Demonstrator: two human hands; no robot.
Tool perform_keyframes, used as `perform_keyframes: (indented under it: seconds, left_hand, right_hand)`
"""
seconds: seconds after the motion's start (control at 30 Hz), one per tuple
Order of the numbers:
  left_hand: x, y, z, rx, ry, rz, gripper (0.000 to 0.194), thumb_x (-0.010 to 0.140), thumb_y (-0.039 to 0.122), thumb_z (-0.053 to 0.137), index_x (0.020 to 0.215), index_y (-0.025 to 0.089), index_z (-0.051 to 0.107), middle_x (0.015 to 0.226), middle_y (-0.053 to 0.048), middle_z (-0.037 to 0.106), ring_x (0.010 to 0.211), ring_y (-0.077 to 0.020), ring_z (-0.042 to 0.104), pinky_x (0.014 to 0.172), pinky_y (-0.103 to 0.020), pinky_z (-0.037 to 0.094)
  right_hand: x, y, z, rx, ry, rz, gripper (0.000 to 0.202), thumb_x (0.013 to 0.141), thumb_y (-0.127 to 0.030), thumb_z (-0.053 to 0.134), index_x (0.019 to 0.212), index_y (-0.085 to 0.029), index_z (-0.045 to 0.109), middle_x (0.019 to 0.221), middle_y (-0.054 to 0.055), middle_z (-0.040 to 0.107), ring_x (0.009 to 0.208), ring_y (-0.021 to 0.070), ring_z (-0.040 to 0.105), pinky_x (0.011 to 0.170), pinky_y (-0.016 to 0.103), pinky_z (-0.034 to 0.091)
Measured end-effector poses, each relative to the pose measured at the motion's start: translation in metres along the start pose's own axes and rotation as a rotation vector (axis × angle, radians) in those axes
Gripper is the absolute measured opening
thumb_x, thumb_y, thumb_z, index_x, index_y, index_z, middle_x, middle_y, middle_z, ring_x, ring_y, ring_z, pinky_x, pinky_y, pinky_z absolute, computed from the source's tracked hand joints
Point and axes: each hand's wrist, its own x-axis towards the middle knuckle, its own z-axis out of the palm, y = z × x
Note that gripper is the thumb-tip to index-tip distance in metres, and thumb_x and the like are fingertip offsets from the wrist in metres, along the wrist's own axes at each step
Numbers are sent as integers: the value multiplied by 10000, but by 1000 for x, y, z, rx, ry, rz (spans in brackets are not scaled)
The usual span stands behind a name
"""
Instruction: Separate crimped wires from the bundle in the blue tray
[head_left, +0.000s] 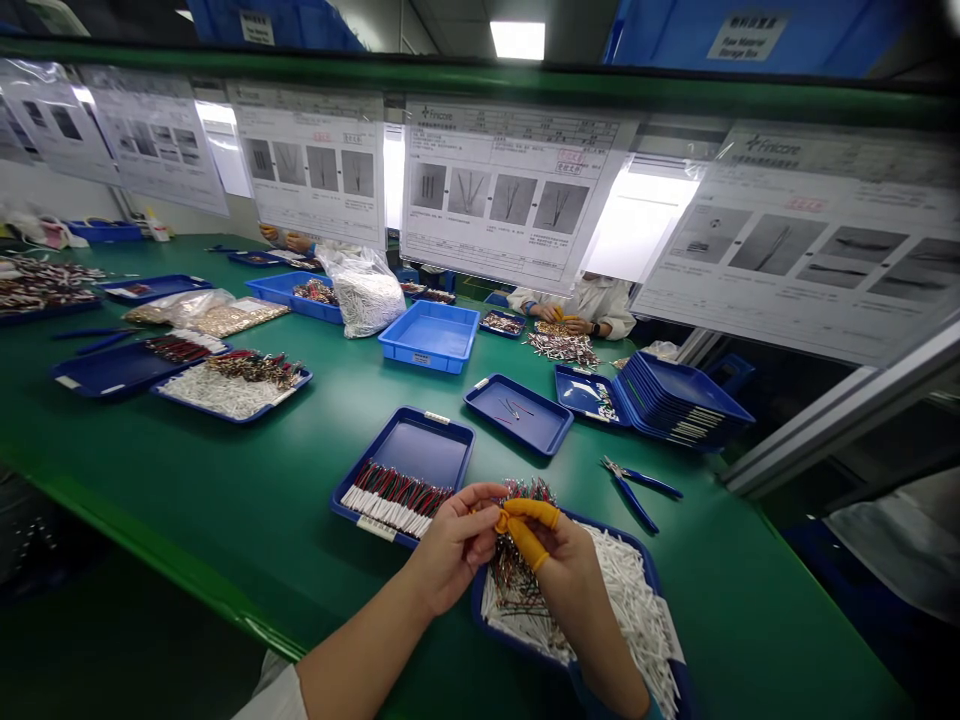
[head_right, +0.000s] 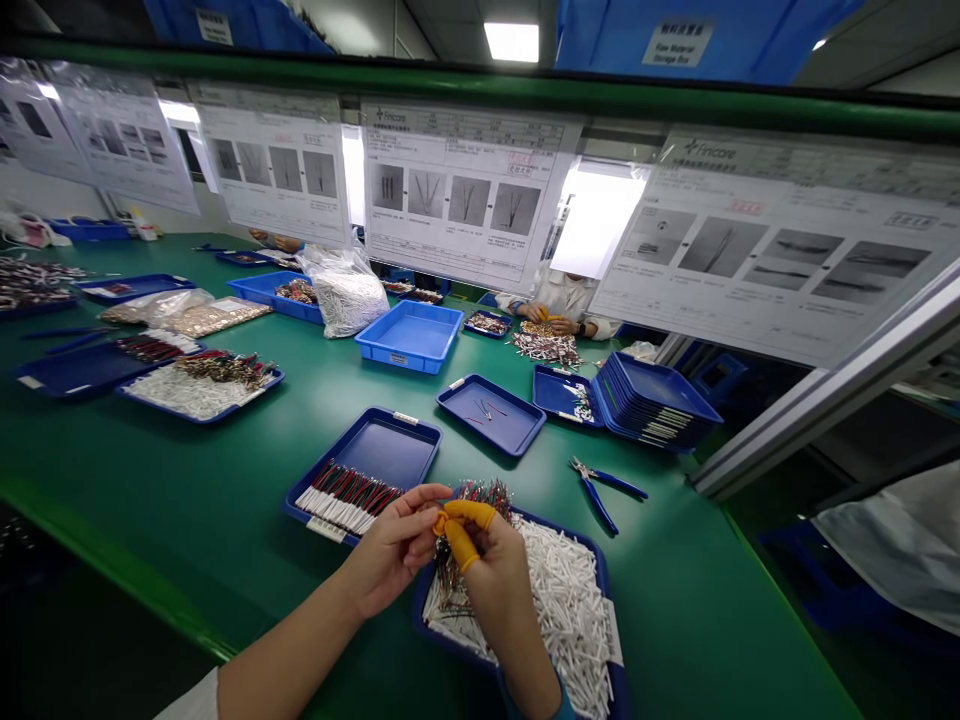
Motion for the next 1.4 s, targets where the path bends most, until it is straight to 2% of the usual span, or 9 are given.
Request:
perform_keyframes:
  seconds: [0.4, 0.5, 0.6, 0.77, 0.9, 1.0, 1.1, 1.23, 1.4]
  left_hand:
    - [0, -1, 0, -37, 28, -19, 242, 730, 180, 642, 954, 101, 597, 628, 4, 470, 456, -8, 392, 435, -117, 313]
    - [0, 0, 3, -90, 72, -28, 235, 804, 251, 567, 954, 74, 603, 762, -31, 505, 548, -34, 478, 496, -130, 392]
    - [0, 2, 5, -171, 78, -42, 319, 872, 313, 450, 993, 49, 580, 884, -88, 525, 723, -117, 547, 601, -198, 462]
    - [-1, 5, 8, -322, -44, -121, 441, 888, 409, 378, 1086, 33, 496, 1047, -159, 508, 898, -204, 538, 811, -317, 449]
    - [-2, 7, 9, -422, -135, -174, 509, 888, 442, 356, 1158, 16, 429, 1024, -159, 499, 850, -185, 535, 803, -290, 432]
    - [-1, 6, 8, -451, -158, -179, 554, 892, 446, 343, 1219, 0, 376, 1086, -181, 472, 922, -203, 511, 852, -293, 400]
    - [-2, 6, 7, -472, -165, -175, 584, 892, 454, 338, 1263, 3, 340, 1089, -170, 469, 949, -212, 494, 892, -310, 372]
    - [-3, 6, 7, -503, -215, -168, 600, 892, 473, 323, 1266, 6, 365, 1088, -162, 473, 936, -212, 490, 900, -330, 363]
    - [-4, 8, 10, -538, -281, -157, 589, 895, 472, 323, 1252, 12, 411, 1111, -164, 474, 975, -201, 486, 883, -291, 379]
  right_hand:
    - [1, 0, 3, 17, 17, 21, 263, 668, -219, 657, 912, -125, 628, 907, 102, 656, 848, 221, 630, 734, 311, 537]
    - [1, -2, 1, 24, 50, 37, 293, 670, -271, 674, 919, -129, 616, 897, 102, 655, 823, 211, 634, 722, 306, 538]
    - [3, -6, -2, 18, 104, 37, 334, 650, -334, 694, 904, -135, 610, 859, 93, 657, 796, 199, 635, 734, 308, 535]
    - [3, -4, -7, -148, 152, 12, 335, 689, -370, 640, 925, -135, 605, 896, 100, 644, 826, 213, 623, 727, 332, 528]
    - [1, 3, -6, -533, 152, -176, 200, 755, -276, 539, 871, -151, 644, 855, 91, 621, 770, 214, 588, 699, 384, 497]
    - [0, 6, -4, -730, 180, -323, 212, 756, -208, 492, 861, -141, 664, 853, 110, 598, 810, 233, 551, 726, 430, 477]
    - [1, 5, -3, -762, 145, -399, 238, 779, -198, 475, 927, -140, 652, 970, 126, 575, 943, 246, 512, 823, 460, 450]
    - [2, 0, -2, -801, -9, -433, 177, 752, -193, 528, 878, -166, 650, 1168, 115, 496, 1128, 269, 397, 917, 475, 400]
    - [2, 0, -3, -751, -25, -416, 134, 759, -194, 540, 810, -170, 661, 1175, 109, 519, 1165, 277, 378, 955, 499, 356]
